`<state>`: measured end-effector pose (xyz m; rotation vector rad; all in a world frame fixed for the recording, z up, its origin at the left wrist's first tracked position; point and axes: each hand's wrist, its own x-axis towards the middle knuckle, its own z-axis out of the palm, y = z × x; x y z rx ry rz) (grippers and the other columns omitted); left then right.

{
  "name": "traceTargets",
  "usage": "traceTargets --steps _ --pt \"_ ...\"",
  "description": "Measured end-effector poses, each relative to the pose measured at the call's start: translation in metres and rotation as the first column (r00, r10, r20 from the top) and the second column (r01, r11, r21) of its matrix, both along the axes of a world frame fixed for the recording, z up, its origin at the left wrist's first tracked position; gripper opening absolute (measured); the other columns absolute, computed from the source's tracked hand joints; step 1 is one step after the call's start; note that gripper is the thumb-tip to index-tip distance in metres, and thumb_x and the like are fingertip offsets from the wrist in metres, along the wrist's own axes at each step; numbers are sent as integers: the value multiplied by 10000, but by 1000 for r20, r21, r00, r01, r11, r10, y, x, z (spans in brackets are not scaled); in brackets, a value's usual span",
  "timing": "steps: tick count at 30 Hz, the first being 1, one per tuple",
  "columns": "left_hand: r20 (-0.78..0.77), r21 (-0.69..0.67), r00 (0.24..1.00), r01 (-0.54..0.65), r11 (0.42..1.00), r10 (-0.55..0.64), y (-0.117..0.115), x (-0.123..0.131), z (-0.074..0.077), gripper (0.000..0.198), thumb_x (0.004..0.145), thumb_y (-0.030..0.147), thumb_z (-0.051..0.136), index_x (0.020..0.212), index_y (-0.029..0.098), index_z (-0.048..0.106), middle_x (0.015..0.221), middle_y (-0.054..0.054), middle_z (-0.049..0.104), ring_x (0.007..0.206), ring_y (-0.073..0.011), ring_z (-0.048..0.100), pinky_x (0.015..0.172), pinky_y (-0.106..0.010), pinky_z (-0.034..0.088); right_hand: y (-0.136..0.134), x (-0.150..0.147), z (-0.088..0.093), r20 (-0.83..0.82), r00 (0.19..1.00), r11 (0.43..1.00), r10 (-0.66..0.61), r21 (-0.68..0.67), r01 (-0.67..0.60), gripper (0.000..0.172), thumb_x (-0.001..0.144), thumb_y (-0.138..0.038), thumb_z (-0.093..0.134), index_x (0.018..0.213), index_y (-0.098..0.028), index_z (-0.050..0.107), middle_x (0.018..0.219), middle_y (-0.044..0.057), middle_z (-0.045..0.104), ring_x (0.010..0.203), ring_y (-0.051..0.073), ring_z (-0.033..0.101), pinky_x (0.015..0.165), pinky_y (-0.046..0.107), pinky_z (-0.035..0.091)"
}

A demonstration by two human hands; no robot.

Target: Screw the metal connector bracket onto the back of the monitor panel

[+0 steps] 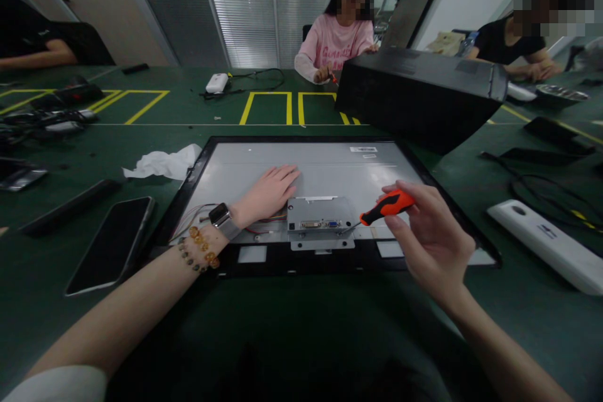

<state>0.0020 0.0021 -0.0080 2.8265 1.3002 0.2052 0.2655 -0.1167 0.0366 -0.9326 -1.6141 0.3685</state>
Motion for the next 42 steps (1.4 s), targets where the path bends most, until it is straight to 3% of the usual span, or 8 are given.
traceTargets --steps 4,10,16,24,33,38,42 --pt "4 0 1000 0 1000 0 1 -1 -2 430 1017 298 268 1394 126 386 1484 -124 360 1364 -225 319 1120 -430 238 2 -2 1 0 998 996 -68 57 68 514 798 -84 645 1228 -362 604 1023 39 582 921 209 591 820 422 524" --pt "5 1 1000 -3 1000 3 -1 0 0 425 1014 290 275 1381 120 406 1479 -124 368 1356 -229 332 1125 -429 239 0 -8 0 -85 996 999 -26 29 28 593 820 -68 601 1352 -304 487 1109 49 640 1026 228 628 935 470 506" --pt "9 3 1000 -4 1000 4 0 0 -1 421 1014 287 278 1383 124 398 1479 -123 368 1360 -224 328 1118 -427 249 -3 -3 -2 -51 998 999 -29 -25 28 522 829 -103 601 1316 -274 528 1164 69 650 1083 255 612 970 501 477" --pt "8 6 1000 -2 1000 2 1 -1 -1 426 1016 294 275 1385 126 403 1486 -119 358 1363 -231 322 1125 -435 242 0 -4 6 -47 992 991 -121 59 123 469 770 -77 680 1170 -318 643 959 17 638 855 186 609 774 375 524" --pt "7 2 1000 -4 1000 4 -1 0 0 426 1018 291 266 1385 125 402 1483 -122 362 1360 -228 327 1123 -436 245 -4 -1 1 -16 999 998 -52 -20 51 481 853 -108 574 1299 -289 550 1172 76 655 1055 262 622 943 514 481" --pt "8 3 1000 -7 1000 7 -1 0 1 419 1014 289 277 1380 129 404 1477 -117 373 1353 -223 340 1124 -426 247 -2 -4 3 -19 996 993 -88 76 89 458 770 -85 681 1168 -308 636 1024 39 657 906 227 636 819 451 539" --pt "9 8 1000 -3 1000 3 0 0 -1 420 1014 290 281 1377 121 408 1478 -122 369 1356 -227 333 1123 -423 250 -2 -7 3 -27 996 991 -85 102 87 542 780 -46 653 1256 -291 569 1032 39 668 939 223 647 862 460 533"
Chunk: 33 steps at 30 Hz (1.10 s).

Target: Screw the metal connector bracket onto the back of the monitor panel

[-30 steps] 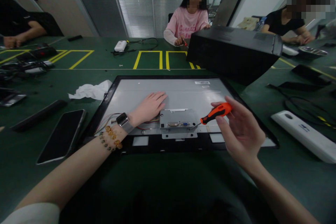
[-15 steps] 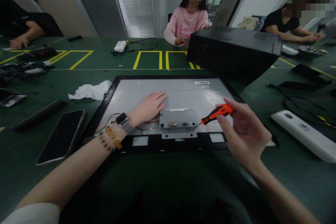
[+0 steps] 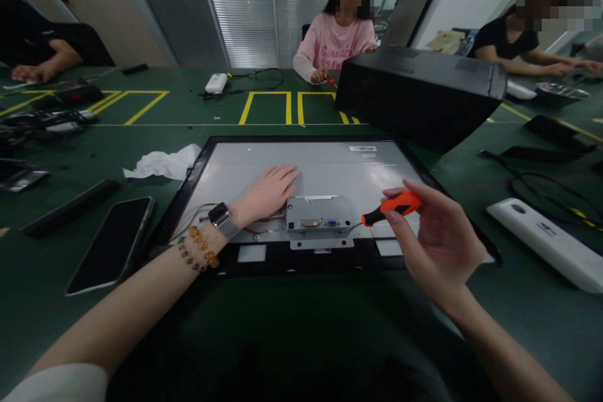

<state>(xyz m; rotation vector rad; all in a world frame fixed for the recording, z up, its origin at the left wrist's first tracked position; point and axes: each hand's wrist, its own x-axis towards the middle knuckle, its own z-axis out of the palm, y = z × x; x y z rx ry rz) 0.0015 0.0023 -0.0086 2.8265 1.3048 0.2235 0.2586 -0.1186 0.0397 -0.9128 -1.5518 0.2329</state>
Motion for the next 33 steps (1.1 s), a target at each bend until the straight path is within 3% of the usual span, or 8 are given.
traceTargets --steps 7,14,20,25,28,33 --pt "-1 7 1000 3 1000 -3 1 -1 -2 425 1017 301 272 1383 126 402 1476 -119 373 1358 -226 330 1125 -426 247 -2 4 -3 11 994 991 108 -78 -107 499 840 -58 554 1299 -251 534 1180 92 631 970 247 653 855 486 526" --pt "-6 5 1000 -2 1000 2 -1 1 0 421 1015 289 292 1379 116 413 1475 -118 375 1359 -231 329 1126 -424 241 2 5 -1 99 994 997 -45 73 38 553 757 -43 682 1234 -313 609 993 37 623 876 199 603 737 380 511" --pt "1 15 1000 1 1000 -1 0 -1 -1 425 1020 302 281 1388 124 399 1472 -109 380 1353 -223 337 1120 -413 258 0 3 -4 15 1000 1000 25 8 -25 603 791 -16 615 1328 -272 520 1131 72 649 1010 253 632 889 481 501" --pt "4 29 1000 13 999 -13 2 -2 -4 421 1021 305 272 1386 137 397 1474 -107 377 1356 -224 334 1123 -422 252 -3 2 -3 3 998 996 62 -65 -62 524 844 -36 542 1325 -243 521 1211 97 628 1006 248 652 875 461 514" --pt "2 31 1000 20 999 -20 3 -2 -6 421 1020 301 268 1384 136 400 1477 -110 373 1360 -223 327 1122 -426 251 -1 4 -1 7 997 995 75 -62 -75 500 841 -62 567 1297 -266 548 1185 85 619 993 243 641 860 464 515" --pt "0 32 1000 17 999 -17 3 -2 -7 421 1020 300 274 1382 129 406 1476 -117 372 1353 -225 336 1118 -425 252 2 5 -2 46 999 998 -7 65 4 544 738 -43 705 1196 -327 632 1014 31 606 895 197 603 757 383 526"
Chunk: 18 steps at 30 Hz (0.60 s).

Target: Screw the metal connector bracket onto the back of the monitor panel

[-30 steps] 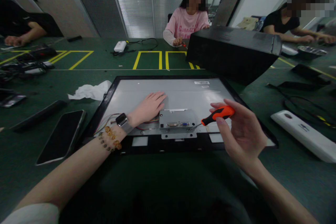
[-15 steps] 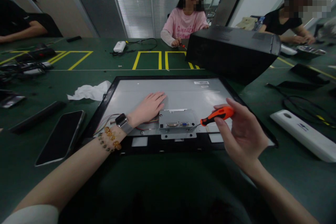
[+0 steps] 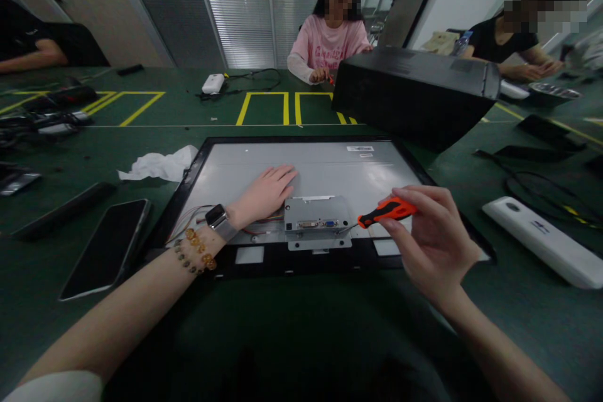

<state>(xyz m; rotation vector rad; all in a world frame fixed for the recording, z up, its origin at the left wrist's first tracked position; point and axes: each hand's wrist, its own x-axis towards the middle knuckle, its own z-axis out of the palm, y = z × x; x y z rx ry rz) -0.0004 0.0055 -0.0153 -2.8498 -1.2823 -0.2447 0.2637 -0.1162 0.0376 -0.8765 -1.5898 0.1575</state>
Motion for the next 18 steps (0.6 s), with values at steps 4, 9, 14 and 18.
traceTargets --steps 4,9,14,18 --pt "-2 -2 1000 0 1000 0 -1 1 1 427 1019 294 268 1384 120 405 1475 -125 371 1354 -230 334 1119 -430 252 -2 -4 -2 -69 997 999 23 -38 -26 606 760 -24 673 1285 -306 563 1034 42 644 896 216 654 816 439 547" --pt "5 -7 1000 -6 1000 6 -1 0 2 428 1015 296 277 1384 122 405 1471 -120 377 1346 -237 344 1115 -431 259 -6 -5 -2 -81 992 983 92 -149 -103 533 834 -36 566 1324 -243 523 1197 95 635 1007 261 664 931 517 511" --pt "21 -9 1000 -5 1000 5 -1 0 1 433 1018 307 245 1381 132 401 1473 -119 376 1353 -226 334 1115 -436 254 -5 -1 -3 -32 985 977 168 -125 -170 531 821 -63 593 1309 -265 532 1208 93 617 1028 282 648 910 554 510" --pt "29 -12 1000 -12 1000 12 -2 1 3 432 1016 306 251 1382 130 397 1466 -115 388 1344 -221 349 1114 -430 263 -3 -1 -3 25 994 993 104 -56 -103 553 756 -74 689 1250 -298 583 1152 74 601 966 259 643 809 502 558"
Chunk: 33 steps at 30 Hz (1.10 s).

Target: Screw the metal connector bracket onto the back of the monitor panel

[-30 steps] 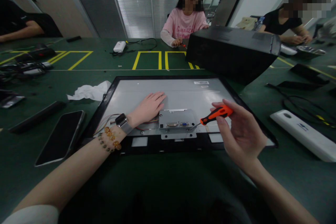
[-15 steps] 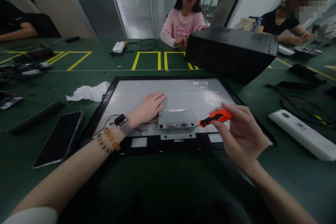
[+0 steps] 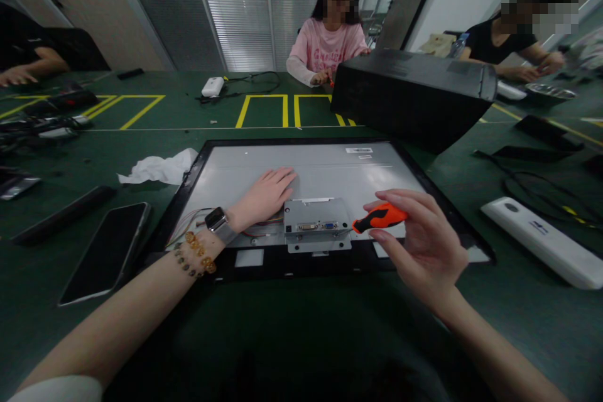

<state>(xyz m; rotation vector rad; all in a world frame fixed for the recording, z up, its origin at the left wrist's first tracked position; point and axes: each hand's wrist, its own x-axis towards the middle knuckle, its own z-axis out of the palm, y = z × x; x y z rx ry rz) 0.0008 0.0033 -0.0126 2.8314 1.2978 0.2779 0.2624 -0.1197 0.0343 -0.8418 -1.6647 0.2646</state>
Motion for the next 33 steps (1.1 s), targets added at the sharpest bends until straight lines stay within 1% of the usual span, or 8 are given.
traceTargets --steps 6,10,14,18,24,27,30,33 --pt "-7 1 1000 0 1000 0 0 0 1 423 1014 301 274 1378 130 404 1466 -114 389 1338 -221 361 1116 -426 268 0 -3 3 32 992 990 -124 76 121 571 750 -64 697 1244 -328 590 1032 45 596 932 217 608 753 411 552" --pt "-14 5 1000 5 1000 -5 1 -1 -1 417 1014 295 283 1375 127 408 1466 -115 387 1343 -225 349 1119 -423 261 1 -4 1 7 994 992 -112 60 111 611 757 -36 671 1282 -329 562 1022 41 609 881 204 616 758 415 543" --pt "-23 6 1000 10 1000 -10 2 -1 -1 419 1017 293 273 1375 125 411 1474 -125 372 1348 -231 343 1118 -433 256 1 -3 -3 -27 999 999 -44 5 45 655 780 -23 624 1351 -315 492 1118 63 624 966 242 632 828 479 535" --pt "-30 2 999 13 1000 -13 1 -1 -1 418 1020 290 271 1379 126 408 1476 -121 370 1349 -225 341 1120 -430 252 -1 -2 -2 -21 1000 998 8 -64 -9 593 824 -45 557 1352 -307 492 1218 87 592 1010 262 628 852 522 526" --pt "-36 0 999 11 1000 -11 1 -1 0 423 1017 285 287 1384 110 403 1473 -125 373 1353 -236 331 1124 -431 242 2 -2 1 -5 994 994 -105 -18 105 551 761 -94 688 1248 -330 585 1070 48 575 907 211 594 784 428 533" --pt "-35 -1 999 9 1000 -9 1 0 0 425 1017 287 272 1385 116 400 1478 -125 368 1359 -230 323 1124 -432 238 3 -5 0 -8 990 990 -144 12 144 548 768 -75 681 1240 -338 591 1024 36 573 854 191 590 750 403 530" --pt "-32 -3 999 6 1000 -6 1 0 0 429 1016 292 261 1383 118 401 1479 -128 367 1367 -228 313 1123 -432 239 3 -7 -2 -35 988 989 -149 -4 149 554 795 -86 648 1290 -312 548 1056 52 591 882 206 612 797 435 543" --pt "-29 -3 1000 5 1000 -5 1 0 0 430 1017 293 259 1382 119 402 1477 -126 370 1369 -226 311 1123 -428 239 0 -7 -3 -68 993 993 -94 -71 90 591 822 -87 597 1365 -276 459 1155 83 599 943 226 638 859 469 544"
